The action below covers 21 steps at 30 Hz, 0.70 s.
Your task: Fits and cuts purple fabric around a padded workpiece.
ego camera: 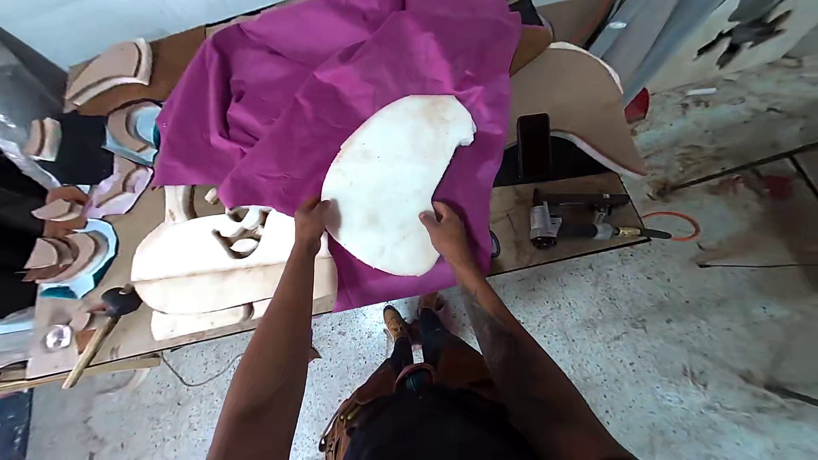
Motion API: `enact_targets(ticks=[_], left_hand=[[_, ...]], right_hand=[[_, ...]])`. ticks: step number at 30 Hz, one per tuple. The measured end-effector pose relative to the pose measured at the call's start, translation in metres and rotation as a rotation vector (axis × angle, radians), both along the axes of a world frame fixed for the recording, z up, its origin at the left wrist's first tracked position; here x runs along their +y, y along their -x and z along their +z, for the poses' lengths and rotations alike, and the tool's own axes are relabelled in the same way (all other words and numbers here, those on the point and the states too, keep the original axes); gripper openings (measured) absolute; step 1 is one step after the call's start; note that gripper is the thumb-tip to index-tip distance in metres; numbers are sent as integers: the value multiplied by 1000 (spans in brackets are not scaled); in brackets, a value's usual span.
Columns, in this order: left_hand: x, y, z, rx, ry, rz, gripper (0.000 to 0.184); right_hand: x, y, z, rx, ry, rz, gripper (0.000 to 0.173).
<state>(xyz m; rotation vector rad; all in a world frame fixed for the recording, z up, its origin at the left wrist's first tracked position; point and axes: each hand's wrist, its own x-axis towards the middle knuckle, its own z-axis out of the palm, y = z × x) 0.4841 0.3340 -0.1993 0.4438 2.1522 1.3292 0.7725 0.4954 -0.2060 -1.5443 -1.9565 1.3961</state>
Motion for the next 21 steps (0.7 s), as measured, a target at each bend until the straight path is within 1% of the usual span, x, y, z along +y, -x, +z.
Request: enact_targets(ticks=[3,5,7,10,12,16,18,21], left_hand=[[13,-16,20,-7,60,16,37],[6,-32,35,5,60,28,36],[-7,-53,40,-28,53,25,39],[-18,-75,25,-90,38,67,41],[-23,-80,16,-119,27,77,42],[-22,-83,20,-146,48,58,50],[-22,-81,18,-133,47,65,49],[-23,-80,14,-108,46,76,40]], right_hand=[[3,1,-9,136,-35,-113,45],[3,-7,-10,190,-82,-157,43],[3,-23,-12,186,-103,-156,40],[7,-41,-24,173,-87,-133,39],[7,-47,-32,177,-71,-131,39],[8,-50,-31,182,-77,-131,39],[11,-49,-31,193,-76,-129,39],[15,-52,-31,206,-27,-107,41]])
